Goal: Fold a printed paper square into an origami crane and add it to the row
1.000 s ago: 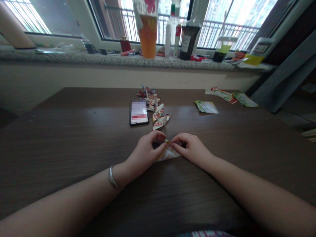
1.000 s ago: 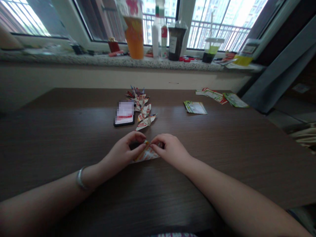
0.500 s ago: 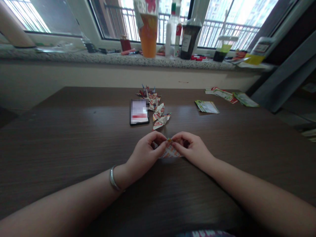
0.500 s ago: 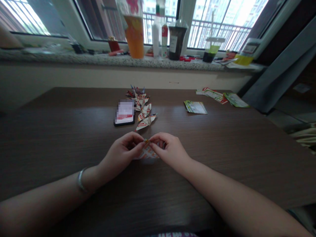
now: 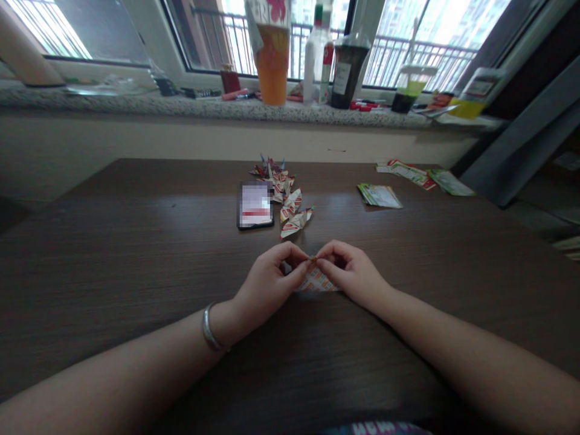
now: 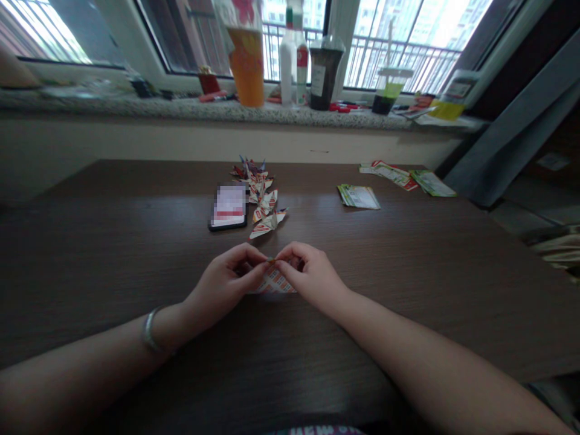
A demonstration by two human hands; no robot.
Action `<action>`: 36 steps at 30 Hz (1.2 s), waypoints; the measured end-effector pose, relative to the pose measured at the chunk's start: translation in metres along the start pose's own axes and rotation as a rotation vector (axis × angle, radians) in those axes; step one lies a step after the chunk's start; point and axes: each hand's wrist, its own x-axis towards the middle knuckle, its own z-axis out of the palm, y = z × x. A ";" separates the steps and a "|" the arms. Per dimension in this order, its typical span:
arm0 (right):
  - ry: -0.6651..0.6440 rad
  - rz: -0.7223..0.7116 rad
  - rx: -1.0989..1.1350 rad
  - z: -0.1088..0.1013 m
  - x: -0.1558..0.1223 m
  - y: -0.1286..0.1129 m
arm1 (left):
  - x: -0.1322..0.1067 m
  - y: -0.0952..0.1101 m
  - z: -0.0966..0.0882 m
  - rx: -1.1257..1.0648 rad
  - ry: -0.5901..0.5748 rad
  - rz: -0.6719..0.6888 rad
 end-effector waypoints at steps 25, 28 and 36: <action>-0.076 -0.504 -0.474 -0.012 -0.003 0.004 | 0.016 -0.020 -0.007 0.337 -0.043 -0.021; -0.158 -0.626 -0.554 -0.012 -0.007 0.002 | 0.018 -0.024 -0.008 0.321 -0.045 -0.045; -0.273 -0.655 -0.698 -0.007 -0.010 0.003 | 0.020 -0.028 -0.012 0.382 -0.078 -0.005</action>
